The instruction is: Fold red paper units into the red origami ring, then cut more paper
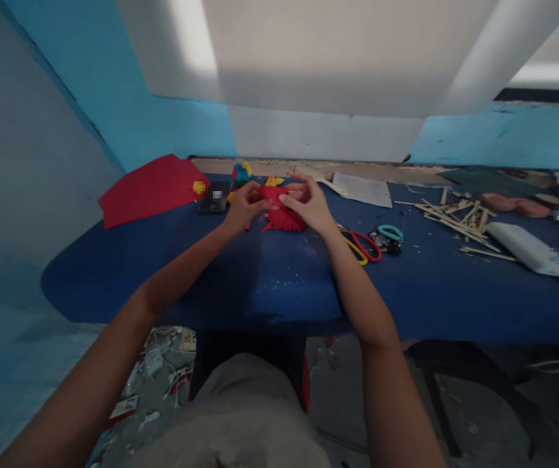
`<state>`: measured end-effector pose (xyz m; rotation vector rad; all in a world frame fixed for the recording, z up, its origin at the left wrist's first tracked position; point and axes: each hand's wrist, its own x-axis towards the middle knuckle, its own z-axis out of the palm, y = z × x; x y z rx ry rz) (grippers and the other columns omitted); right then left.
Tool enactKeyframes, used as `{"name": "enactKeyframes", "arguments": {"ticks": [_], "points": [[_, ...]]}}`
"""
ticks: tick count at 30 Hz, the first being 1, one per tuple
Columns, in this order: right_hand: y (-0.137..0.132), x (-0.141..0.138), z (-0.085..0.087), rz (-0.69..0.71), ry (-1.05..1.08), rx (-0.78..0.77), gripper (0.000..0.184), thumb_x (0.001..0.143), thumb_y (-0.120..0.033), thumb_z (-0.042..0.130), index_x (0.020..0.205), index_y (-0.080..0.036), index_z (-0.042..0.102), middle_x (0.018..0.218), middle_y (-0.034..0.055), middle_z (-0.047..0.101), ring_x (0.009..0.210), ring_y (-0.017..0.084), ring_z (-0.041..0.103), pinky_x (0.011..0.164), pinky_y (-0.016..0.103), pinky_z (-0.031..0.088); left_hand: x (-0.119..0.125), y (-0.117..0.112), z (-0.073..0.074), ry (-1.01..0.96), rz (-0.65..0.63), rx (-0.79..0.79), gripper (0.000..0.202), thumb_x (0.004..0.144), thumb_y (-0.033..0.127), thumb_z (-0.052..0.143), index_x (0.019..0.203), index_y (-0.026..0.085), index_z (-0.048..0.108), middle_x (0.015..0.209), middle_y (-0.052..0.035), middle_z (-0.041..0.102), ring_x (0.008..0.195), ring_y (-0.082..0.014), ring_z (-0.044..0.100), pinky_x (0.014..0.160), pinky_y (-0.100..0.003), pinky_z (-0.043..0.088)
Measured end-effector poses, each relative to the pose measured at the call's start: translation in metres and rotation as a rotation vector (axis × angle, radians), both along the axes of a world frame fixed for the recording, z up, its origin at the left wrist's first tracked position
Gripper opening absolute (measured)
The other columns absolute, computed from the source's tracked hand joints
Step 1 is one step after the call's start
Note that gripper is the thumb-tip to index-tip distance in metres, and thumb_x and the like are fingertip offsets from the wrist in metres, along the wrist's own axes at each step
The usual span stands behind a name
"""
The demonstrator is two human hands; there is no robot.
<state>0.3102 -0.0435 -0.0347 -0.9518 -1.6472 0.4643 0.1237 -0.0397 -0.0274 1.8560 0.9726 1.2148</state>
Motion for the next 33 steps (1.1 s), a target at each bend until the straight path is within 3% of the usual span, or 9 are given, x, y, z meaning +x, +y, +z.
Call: {"name": "enactKeyframes", "arguments": {"ticks": [2,4,7,11,14,18,21,26,33], "points": [[-0.007,-0.006,0.0,0.024,-0.127,0.059,0.071,0.076,-0.054,0.075,0.136,-0.028,0.049,0.121,0.0111,0.064,0.096,0.024,0.067,0.085,0.041,0.058,-0.003,0.003,0.005,-0.102,-0.045,-0.134,0.019,0.089,0.016,0.052,0.108,0.017,0.05,0.1,-0.0077,0.072,0.082,-0.016,0.073,0.065,-0.025,0.058],[-0.012,-0.01,0.001,0.027,-0.261,0.176,0.057,0.081,-0.046,0.071,0.132,-0.027,0.054,0.128,0.0122,0.062,0.106,0.027,0.065,0.092,0.045,0.055,-0.003,0.004,0.008,-0.143,-0.068,-0.224,0.019,0.091,0.017,0.048,0.11,0.016,0.051,0.104,-0.0087,0.072,0.085,-0.0168,0.074,0.067,-0.026,0.059],[-0.014,-0.011,0.002,0.0,-0.384,0.266,0.023,0.09,-0.036,0.059,0.109,-0.027,0.067,0.115,0.0089,0.069,0.11,0.027,0.063,0.098,0.048,0.05,-0.002,0.005,0.01,-0.14,-0.096,-0.287,0.012,0.093,0.018,0.045,0.102,0.016,0.054,0.101,-0.0074,0.071,0.088,-0.0168,0.074,0.07,-0.026,0.06],[-0.012,-0.01,0.002,-0.059,-0.334,0.252,0.016,0.093,-0.034,0.054,0.094,-0.028,0.069,0.096,0.0042,0.073,0.093,0.023,0.066,0.089,0.043,0.051,-0.005,0.009,0.01,-0.116,-0.139,-0.279,0.015,0.093,0.017,0.042,0.101,0.016,0.054,0.097,-0.0043,0.069,0.085,-0.0145,0.074,0.07,-0.025,0.06],[-0.011,-0.009,0.003,-0.044,-0.304,0.255,0.021,0.094,-0.039,0.054,0.088,-0.026,0.069,0.091,0.0037,0.072,0.088,0.021,0.065,0.085,0.038,0.051,-0.01,0.012,0.01,-0.074,-0.18,-0.205,0.023,0.084,0.011,0.054,0.106,0.015,0.057,0.096,-0.0033,0.07,0.085,-0.0134,0.072,0.074,-0.026,0.06],[-0.011,-0.009,0.004,-0.038,-0.324,0.213,0.027,0.093,-0.045,0.055,0.082,-0.025,0.068,0.081,0.0024,0.068,0.077,0.018,0.061,0.077,0.035,0.049,-0.013,0.011,0.008,0.12,-0.113,0.117,0.047,0.067,0.018,0.078,0.112,0.013,0.062,0.107,-0.007,0.071,0.088,-0.0143,0.068,0.079,-0.025,0.057],[-0.01,-0.01,0.002,-0.054,-0.276,0.155,0.023,0.089,-0.045,0.061,0.087,-0.024,0.068,0.077,0.0006,0.066,0.07,0.017,0.059,0.072,0.034,0.049,-0.012,0.008,0.006,0.237,-0.01,0.262,0.036,0.071,0.022,0.077,0.105,0.014,0.067,0.104,-0.007,0.073,0.083,-0.0137,0.068,0.076,-0.024,0.054],[-0.003,-0.009,-0.003,-0.001,0.029,0.021,0.05,0.074,-0.047,0.077,0.116,-0.027,0.062,0.092,0.0027,0.07,0.075,0.018,0.065,0.073,0.036,0.055,-0.012,0.007,0.007,0.231,0.068,0.28,0.019,0.077,0.026,0.075,0.094,0.016,0.073,0.082,-0.0029,0.076,0.074,-0.0133,0.067,0.072,-0.024,0.051],[0.0,-0.009,-0.002,0.121,0.172,-0.133,0.031,0.076,-0.051,0.074,0.085,-0.022,0.069,0.073,0.0013,0.071,0.067,0.015,0.067,0.07,0.034,0.058,-0.012,0.0,0.013,0.262,0.01,0.283,0.014,0.084,0.026,0.068,0.087,0.015,0.076,0.076,-0.0015,0.075,0.067,-0.0104,0.063,0.066,-0.021,0.046]]}}
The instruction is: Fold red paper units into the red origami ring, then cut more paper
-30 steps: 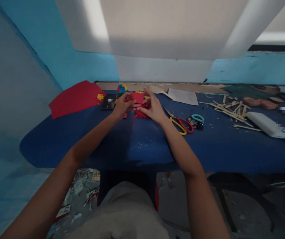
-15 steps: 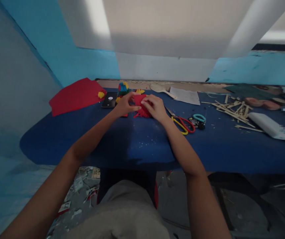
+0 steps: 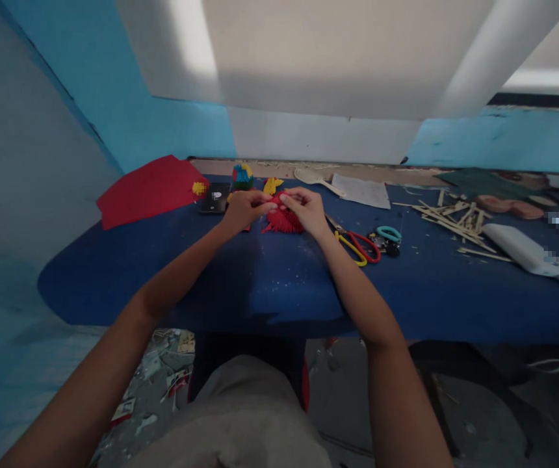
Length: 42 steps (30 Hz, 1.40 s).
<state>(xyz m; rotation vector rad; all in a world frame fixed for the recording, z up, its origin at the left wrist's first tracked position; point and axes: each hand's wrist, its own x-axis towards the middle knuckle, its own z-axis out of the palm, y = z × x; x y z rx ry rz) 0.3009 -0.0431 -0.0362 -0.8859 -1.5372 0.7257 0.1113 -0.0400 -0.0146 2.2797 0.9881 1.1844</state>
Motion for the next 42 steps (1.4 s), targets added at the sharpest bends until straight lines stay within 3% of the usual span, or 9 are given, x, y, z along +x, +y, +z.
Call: {"name": "enactKeyframes", "arguments": {"ticks": [6,14,19,22,27,30,32,36,42], "points": [[-0.001,-0.006,-0.001,-0.109,0.091,0.001,0.033,0.065,-0.05,0.081,0.075,-0.02,0.07,0.065,-0.001,0.069,0.056,0.011,0.062,0.058,0.026,0.05,0.003,-0.004,0.002,-0.033,-0.009,-0.062,0.014,0.083,0.025,0.068,0.083,0.014,0.076,0.07,-0.0002,0.073,0.063,-0.0093,0.061,0.063,-0.02,0.045],[-0.001,-0.012,0.001,-0.176,0.124,0.035,0.026,0.061,-0.042,0.082,0.065,-0.021,0.069,0.059,-0.0015,0.067,0.051,0.012,0.058,0.053,0.027,0.045,0.005,-0.003,-0.003,-0.124,-0.014,-0.19,0.013,0.071,0.021,0.078,0.08,0.012,0.073,0.069,-0.0009,0.072,0.064,-0.0115,0.065,0.063,-0.021,0.049],[-0.003,-0.014,0.001,-0.212,0.13,0.071,0.022,0.067,-0.039,0.079,0.065,-0.02,0.067,0.057,-0.0016,0.064,0.05,0.011,0.055,0.051,0.026,0.041,0.005,-0.001,-0.005,-0.256,-0.191,-0.415,0.012,0.075,0.021,0.073,0.077,0.012,0.067,0.067,-0.0028,0.072,0.065,-0.0131,0.069,0.063,-0.023,0.054],[-0.007,-0.013,0.003,-0.214,0.026,0.111,0.021,0.07,-0.037,0.077,0.066,-0.02,0.067,0.059,-0.0024,0.063,0.051,0.01,0.051,0.052,0.026,0.039,0.002,-0.001,-0.002,-0.226,-0.277,-0.466,0.012,0.076,0.019,0.071,0.07,0.013,0.063,0.062,-0.0006,0.068,0.059,-0.0112,0.066,0.058,-0.021,0.052],[-0.008,-0.009,0.004,-0.058,-0.205,0.141,0.025,0.078,-0.042,0.072,0.066,-0.021,0.066,0.058,-0.0027,0.059,0.055,0.011,0.051,0.055,0.027,0.04,0.0,-0.005,0.007,-0.101,-0.293,-0.454,0.029,0.079,0.016,0.07,0.053,0.013,0.056,0.045,0.0039,0.053,0.045,-0.0055,0.05,0.049,-0.018,0.04],[-0.006,-0.007,0.003,-0.049,-0.126,0.197,0.025,0.087,-0.047,0.062,0.09,-0.024,0.069,0.072,-0.0003,0.066,0.06,0.013,0.057,0.06,0.029,0.048,0.0,-0.005,0.01,-0.266,-0.23,-0.538,0.024,0.079,0.014,0.069,0.057,0.013,0.058,0.053,0.0024,0.06,0.053,-0.0072,0.059,0.056,-0.019,0.046],[-0.007,-0.005,0.003,-0.11,-0.162,0.35,0.025,0.088,-0.046,0.063,0.102,-0.026,0.068,0.093,0.0037,0.069,0.073,0.016,0.063,0.068,0.033,0.053,0.0,-0.003,0.012,-0.432,-0.139,-0.634,0.017,0.081,0.015,0.069,0.065,0.013,0.062,0.061,0.0011,0.066,0.058,-0.0077,0.063,0.06,-0.018,0.05],[-0.01,-0.001,0.002,-0.206,-0.456,0.603,0.019,0.091,-0.042,0.062,0.098,-0.028,0.073,0.121,0.0073,0.063,0.097,0.021,0.064,0.085,0.042,0.055,0.0,0.001,0.012,-0.603,-0.096,-0.896,0.006,0.083,0.019,0.069,0.08,0.015,0.067,0.073,-0.0016,0.071,0.066,-0.009,0.068,0.067,-0.02,0.056],[-0.012,0.001,0.001,-0.164,-0.617,0.631,0.025,0.096,-0.04,0.054,0.094,-0.028,0.075,0.125,0.0077,0.06,0.104,0.022,0.061,0.092,0.042,0.052,-0.002,0.003,0.011,-0.617,-0.187,-1.035,0.005,0.082,0.017,0.069,0.078,0.015,0.066,0.07,-0.001,0.069,0.063,-0.0095,0.065,0.07,-0.026,0.058]]}}
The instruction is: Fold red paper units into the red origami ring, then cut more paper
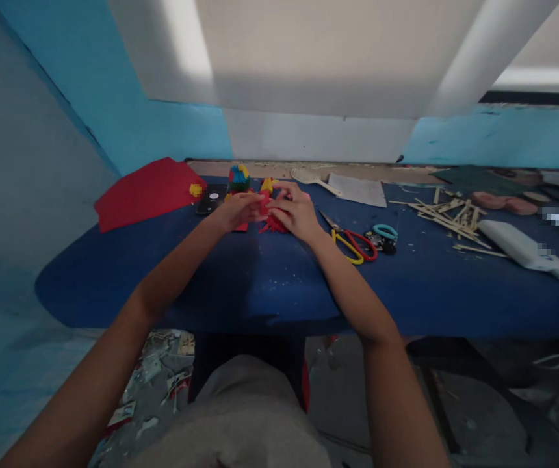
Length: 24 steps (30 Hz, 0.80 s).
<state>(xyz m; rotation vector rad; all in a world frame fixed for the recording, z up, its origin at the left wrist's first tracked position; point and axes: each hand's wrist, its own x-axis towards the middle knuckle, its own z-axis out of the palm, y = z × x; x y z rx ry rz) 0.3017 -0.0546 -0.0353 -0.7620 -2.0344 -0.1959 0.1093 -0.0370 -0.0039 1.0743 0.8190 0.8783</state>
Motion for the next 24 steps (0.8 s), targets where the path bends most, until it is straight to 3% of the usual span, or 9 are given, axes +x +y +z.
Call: {"name": "enactKeyframes", "arguments": {"ticks": [5,10,13,17,24], "points": [[0.0,0.001,0.002,0.029,-0.073,-0.055,0.029,0.098,-0.043,0.049,0.098,-0.026,0.072,0.121,0.0085,0.062,0.112,0.024,0.058,0.098,0.044,0.048,-0.006,0.001,0.001,0.088,0.006,0.162,0.008,0.078,0.02,0.072,0.083,0.015,0.069,0.074,0.0001,0.069,0.065,-0.0084,0.064,0.072,-0.025,0.056],[0.004,0.0,0.002,-0.053,-0.153,-0.142,0.031,0.1,-0.038,0.041,0.097,-0.023,0.067,0.102,0.0088,0.068,0.098,0.024,0.059,0.091,0.042,0.046,-0.01,0.001,0.001,0.451,0.095,0.755,0.007,0.075,0.021,0.07,0.076,0.015,0.074,0.073,-0.0007,0.071,0.069,-0.0099,0.062,0.069,-0.021,0.048],[0.002,-0.002,0.004,-0.176,-0.226,-0.206,0.028,0.099,-0.032,0.04,0.096,-0.021,0.066,0.098,0.0104,0.069,0.095,0.025,0.058,0.085,0.04,0.044,-0.01,0.001,0.0,0.633,0.09,0.984,0.01,0.076,0.019,0.067,0.077,0.016,0.076,0.07,-0.0005,0.072,0.065,-0.0105,0.06,0.065,-0.021,0.044],[-0.004,-0.004,0.007,-0.303,-0.306,-0.184,0.027,0.098,-0.033,0.043,0.094,-0.022,0.066,0.101,0.0105,0.07,0.095,0.027,0.057,0.08,0.039,0.039,-0.008,0.001,-0.003,0.736,0.095,1.086,0.017,0.078,0.018,0.061,0.08,0.017,0.078,0.066,-0.0008,0.071,0.059,-0.0102,0.057,0.061,-0.022,0.041],[-0.009,-0.009,0.009,-0.369,-0.381,-0.14,0.027,0.098,-0.034,0.044,0.093,-0.019,0.067,0.103,0.0128,0.071,0.096,0.028,0.057,0.08,0.039,0.037,-0.007,-0.002,-0.005,0.876,0.111,1.115,0.013,0.08,0.024,0.069,0.083,0.017,0.079,0.071,-0.0049,0.073,0.063,-0.0134,0.06,0.064,-0.024,0.042]]}}
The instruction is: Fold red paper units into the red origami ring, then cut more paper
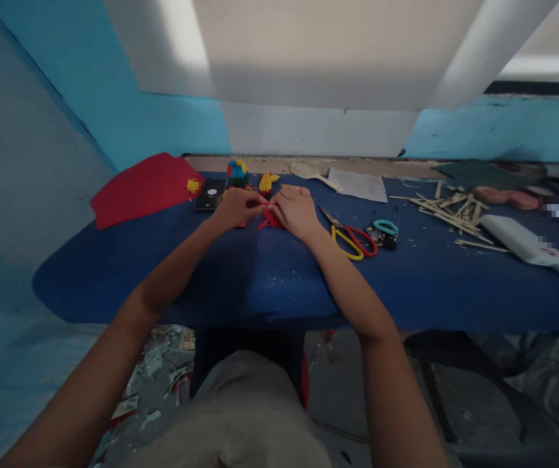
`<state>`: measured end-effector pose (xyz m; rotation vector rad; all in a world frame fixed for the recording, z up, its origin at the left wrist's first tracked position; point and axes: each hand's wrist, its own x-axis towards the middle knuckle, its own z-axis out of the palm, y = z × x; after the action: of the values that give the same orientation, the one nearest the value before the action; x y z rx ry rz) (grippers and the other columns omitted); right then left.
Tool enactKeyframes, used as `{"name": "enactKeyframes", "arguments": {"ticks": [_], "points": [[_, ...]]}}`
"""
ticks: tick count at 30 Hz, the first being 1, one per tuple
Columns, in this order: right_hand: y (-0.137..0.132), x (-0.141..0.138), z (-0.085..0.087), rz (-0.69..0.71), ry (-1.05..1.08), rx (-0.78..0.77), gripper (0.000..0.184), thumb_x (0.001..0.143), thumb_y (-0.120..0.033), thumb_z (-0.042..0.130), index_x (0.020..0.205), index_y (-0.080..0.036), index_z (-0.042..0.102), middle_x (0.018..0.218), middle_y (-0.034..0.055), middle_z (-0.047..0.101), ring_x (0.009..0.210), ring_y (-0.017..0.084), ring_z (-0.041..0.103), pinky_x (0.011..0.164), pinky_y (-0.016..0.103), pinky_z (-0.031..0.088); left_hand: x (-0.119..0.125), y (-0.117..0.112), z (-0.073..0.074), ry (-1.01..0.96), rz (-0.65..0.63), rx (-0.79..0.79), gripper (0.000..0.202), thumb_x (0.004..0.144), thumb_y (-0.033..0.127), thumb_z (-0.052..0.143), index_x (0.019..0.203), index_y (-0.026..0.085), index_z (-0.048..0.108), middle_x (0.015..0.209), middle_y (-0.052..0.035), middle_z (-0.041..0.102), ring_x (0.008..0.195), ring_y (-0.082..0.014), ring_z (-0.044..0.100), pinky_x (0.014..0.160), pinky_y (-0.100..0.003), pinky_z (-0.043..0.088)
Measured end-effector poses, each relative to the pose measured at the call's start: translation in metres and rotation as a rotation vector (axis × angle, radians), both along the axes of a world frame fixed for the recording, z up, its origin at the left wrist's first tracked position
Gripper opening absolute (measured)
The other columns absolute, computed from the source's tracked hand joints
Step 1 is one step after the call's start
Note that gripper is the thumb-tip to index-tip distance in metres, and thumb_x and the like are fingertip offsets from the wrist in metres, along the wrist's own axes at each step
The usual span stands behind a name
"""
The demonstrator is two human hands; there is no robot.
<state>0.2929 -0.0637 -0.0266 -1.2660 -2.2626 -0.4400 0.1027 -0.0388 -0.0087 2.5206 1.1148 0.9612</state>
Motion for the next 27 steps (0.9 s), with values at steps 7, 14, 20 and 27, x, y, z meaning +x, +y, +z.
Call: {"name": "enactKeyframes", "arguments": {"ticks": [7,14,20,27], "points": [[-0.002,-0.008,-0.004,-0.045,0.158,0.024,0.023,0.096,-0.032,0.05,0.089,-0.019,0.067,0.1,0.0137,0.07,0.097,0.028,0.06,0.086,0.044,0.042,0.002,-0.006,-0.001,0.008,0.09,0.1,0.011,0.078,0.023,0.067,0.078,0.019,0.078,0.072,-0.0043,0.073,0.069,-0.0173,0.063,0.067,-0.027,0.042],[0.005,-0.013,-0.005,0.279,0.95,-0.245,0.038,0.083,-0.061,0.062,0.092,-0.024,0.065,0.085,0.003,0.069,0.076,0.017,0.063,0.074,0.034,0.05,-0.001,-0.003,0.003,-0.397,-0.067,0.051,0.02,0.087,0.03,0.061,0.082,0.015,0.075,0.076,-0.0026,0.073,0.066,-0.0106,0.061,0.064,-0.022,0.044],[0.005,-0.02,-0.005,0.294,1.16,-0.288,0.041,0.076,-0.064,0.069,0.082,-0.024,0.062,0.07,-0.0024,0.062,0.065,0.013,0.058,0.069,0.031,0.048,0.003,0.002,-0.001,-0.425,-0.082,-0.004,0.016,0.086,0.027,0.062,0.082,0.015,0.072,0.076,0.0002,0.072,0.067,-0.0087,0.06,0.064,-0.02,0.043],[0.004,-0.01,-0.004,0.325,1.086,-0.231,0.032,0.073,-0.054,0.075,0.071,-0.022,0.067,0.067,-0.0021,0.063,0.057,0.01,0.05,0.056,0.027,0.041,-0.001,0.002,0.003,-0.315,-0.188,-0.243,0.017,0.085,0.024,0.058,0.077,0.014,0.07,0.067,-0.0014,0.072,0.06,-0.0103,0.064,0.058,-0.019,0.046]]}}
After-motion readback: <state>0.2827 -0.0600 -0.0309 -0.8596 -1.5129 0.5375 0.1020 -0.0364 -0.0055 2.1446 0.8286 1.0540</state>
